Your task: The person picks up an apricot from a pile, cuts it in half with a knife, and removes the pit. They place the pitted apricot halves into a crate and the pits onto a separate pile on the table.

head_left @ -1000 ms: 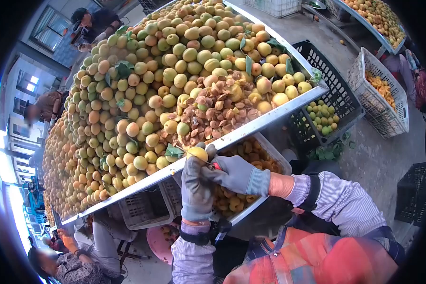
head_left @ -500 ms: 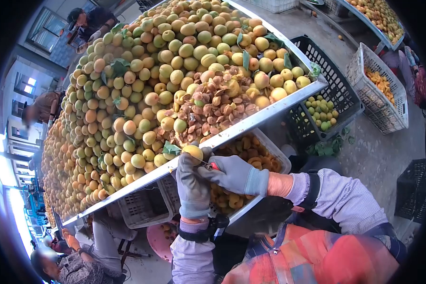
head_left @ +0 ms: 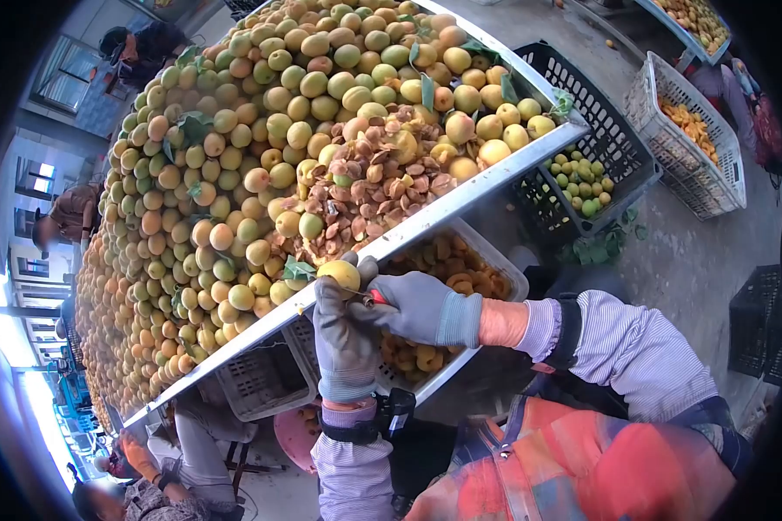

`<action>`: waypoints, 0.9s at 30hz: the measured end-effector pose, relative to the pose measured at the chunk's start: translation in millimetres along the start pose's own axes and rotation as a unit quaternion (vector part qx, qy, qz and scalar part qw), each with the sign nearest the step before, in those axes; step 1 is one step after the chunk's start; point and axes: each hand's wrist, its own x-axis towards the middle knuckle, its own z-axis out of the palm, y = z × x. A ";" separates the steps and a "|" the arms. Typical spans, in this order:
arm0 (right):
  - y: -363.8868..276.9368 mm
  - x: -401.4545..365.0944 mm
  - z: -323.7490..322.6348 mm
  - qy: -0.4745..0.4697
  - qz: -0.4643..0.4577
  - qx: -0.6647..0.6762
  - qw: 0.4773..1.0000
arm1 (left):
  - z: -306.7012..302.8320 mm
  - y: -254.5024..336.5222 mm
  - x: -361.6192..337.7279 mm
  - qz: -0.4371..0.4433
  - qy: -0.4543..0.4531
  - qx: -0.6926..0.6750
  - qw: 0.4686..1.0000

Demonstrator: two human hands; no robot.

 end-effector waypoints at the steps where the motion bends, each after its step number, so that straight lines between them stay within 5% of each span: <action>1: -0.1 1.0 -0.6 -0.007 -0.003 -0.012 1.000 | 2.1 0.9 -0.1 0.014 -0.006 0.004 1.000; 14: -5.8 2.4 -3.9 -0.021 0.020 0.073 0.997 | 6.1 8.6 0.3 0.114 0.022 0.192 0.974; 27: -6.2 2.7 1.8 -0.006 -0.009 0.055 0.998 | 1.3 7.3 -3.5 0.046 0.026 0.089 0.995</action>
